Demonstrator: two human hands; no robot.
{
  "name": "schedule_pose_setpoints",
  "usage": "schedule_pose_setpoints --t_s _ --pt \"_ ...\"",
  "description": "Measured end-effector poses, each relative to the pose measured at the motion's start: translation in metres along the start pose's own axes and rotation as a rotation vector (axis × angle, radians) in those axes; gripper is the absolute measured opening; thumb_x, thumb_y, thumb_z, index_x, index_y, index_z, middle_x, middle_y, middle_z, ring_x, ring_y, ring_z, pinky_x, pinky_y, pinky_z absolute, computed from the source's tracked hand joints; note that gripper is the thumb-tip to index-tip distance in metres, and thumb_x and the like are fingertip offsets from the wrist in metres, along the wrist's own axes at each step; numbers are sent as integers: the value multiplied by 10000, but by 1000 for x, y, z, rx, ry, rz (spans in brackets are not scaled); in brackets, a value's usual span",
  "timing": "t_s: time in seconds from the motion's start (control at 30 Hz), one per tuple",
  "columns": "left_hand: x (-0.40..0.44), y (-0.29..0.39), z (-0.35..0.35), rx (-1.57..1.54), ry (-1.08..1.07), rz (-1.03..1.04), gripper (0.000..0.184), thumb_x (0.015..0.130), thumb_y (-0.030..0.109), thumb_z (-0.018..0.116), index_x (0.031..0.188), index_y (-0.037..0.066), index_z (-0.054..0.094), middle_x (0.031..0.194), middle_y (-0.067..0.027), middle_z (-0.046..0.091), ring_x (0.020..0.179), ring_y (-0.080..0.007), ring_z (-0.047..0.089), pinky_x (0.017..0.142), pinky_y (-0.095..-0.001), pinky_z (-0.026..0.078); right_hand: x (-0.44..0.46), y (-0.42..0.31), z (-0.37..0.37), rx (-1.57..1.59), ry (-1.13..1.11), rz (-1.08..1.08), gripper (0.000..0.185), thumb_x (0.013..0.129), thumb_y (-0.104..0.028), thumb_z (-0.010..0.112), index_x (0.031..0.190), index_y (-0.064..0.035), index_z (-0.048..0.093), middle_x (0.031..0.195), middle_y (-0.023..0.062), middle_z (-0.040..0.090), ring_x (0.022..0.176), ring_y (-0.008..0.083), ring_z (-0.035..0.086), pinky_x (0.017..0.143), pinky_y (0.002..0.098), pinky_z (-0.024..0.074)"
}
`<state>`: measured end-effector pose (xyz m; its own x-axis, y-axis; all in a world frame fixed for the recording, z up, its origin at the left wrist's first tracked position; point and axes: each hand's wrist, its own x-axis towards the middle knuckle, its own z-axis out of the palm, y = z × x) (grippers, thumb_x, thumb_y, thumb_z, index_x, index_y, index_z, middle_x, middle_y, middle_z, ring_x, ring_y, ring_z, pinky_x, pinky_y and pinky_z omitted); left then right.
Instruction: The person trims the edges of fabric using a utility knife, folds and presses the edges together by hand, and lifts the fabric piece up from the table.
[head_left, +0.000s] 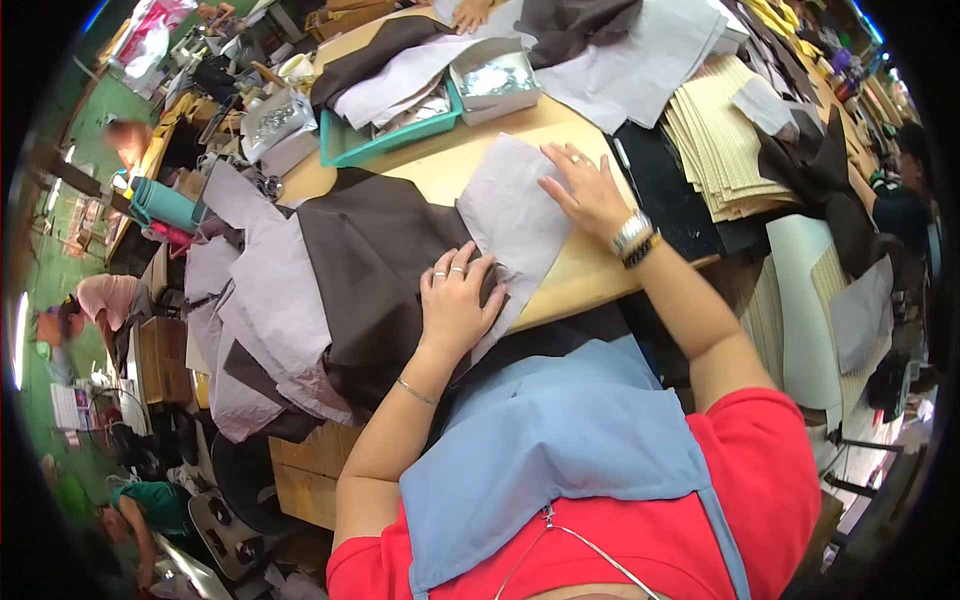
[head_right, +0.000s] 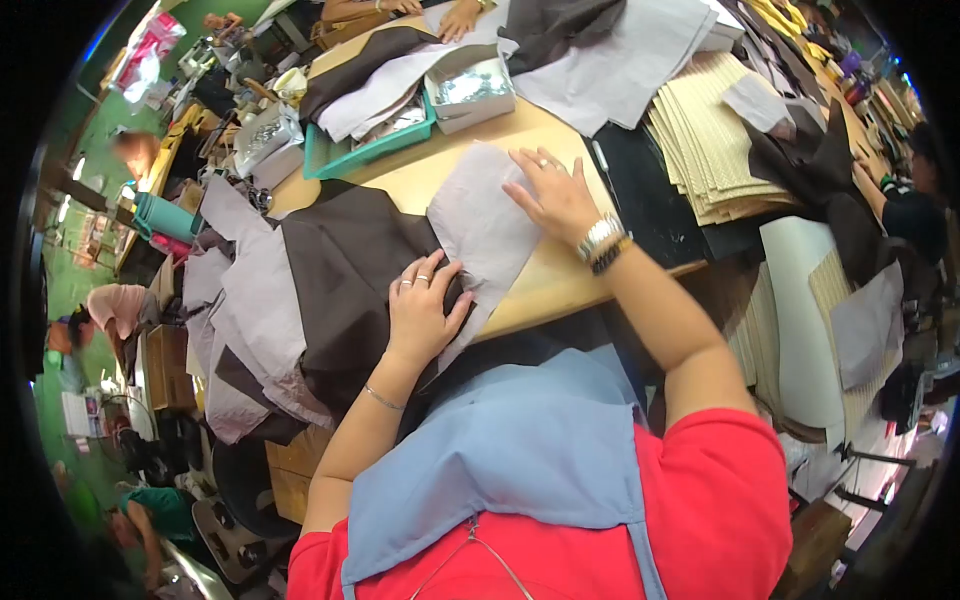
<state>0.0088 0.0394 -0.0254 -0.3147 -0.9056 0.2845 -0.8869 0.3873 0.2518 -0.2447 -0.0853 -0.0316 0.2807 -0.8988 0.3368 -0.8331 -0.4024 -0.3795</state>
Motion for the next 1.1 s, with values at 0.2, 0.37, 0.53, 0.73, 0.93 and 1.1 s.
schedule_pose_setpoints --t_s 0.2,0.37,0.53,0.73,0.93,1.1 --pt "37 -15 2 -312 -73 -179 179 907 155 656 1056 57 664 995 -151 629 883 -360 631 801 -413 510 -43 -30 -8 490 139 -66 563 1000 -391 571 1448 -66 467 1492 206 458 1404 349 415 1144 521 299" --pt "103 -38 -17 -1621 483 -552 410 1031 234 560 1371 18 489 1298 -102 578 1169 -203 565 977 -334 469 -68 -48 6 1167 -6 -12 857 952 -481 641 1566 -37 240 1566 229 326 1436 337 365 1162 472 299" --pt "111 -50 -51 -1156 328 -170 576 980 369 620 1442 65 461 1524 -157 405 1443 -286 330 1155 -462 293 -63 -64 -9 1196 -265 241 896 927 -265 737 1575 -13 172 1298 208 604 1137 246 644 946 350 524" --pt "76 -114 -22 -89 -242 -482 793 838 638 661 1476 201 484 1620 -205 259 1522 -398 148 1146 -703 120 -48 -41 -2 1227 -265 419 582 946 -126 689 1449 16 432 907 69 690 780 92 659 690 238 547" --pt "45 -124 4 -138 33 -371 401 938 417 615 1258 175 596 1479 -146 492 1378 -319 439 1115 -613 261 -43 -54 2 646 -125 87 547 868 -170 748 1359 -46 541 957 106 710 837 243 695 779 343 546" --pt "41 -135 25 -744 424 -599 177 991 216 605 1145 130 594 1203 -114 644 1042 -187 633 989 -406 474 -40 -58 9 500 -16 -17 525 852 -220 766 1318 -71 574 1035 130 699 871 294 689 820 378 542"
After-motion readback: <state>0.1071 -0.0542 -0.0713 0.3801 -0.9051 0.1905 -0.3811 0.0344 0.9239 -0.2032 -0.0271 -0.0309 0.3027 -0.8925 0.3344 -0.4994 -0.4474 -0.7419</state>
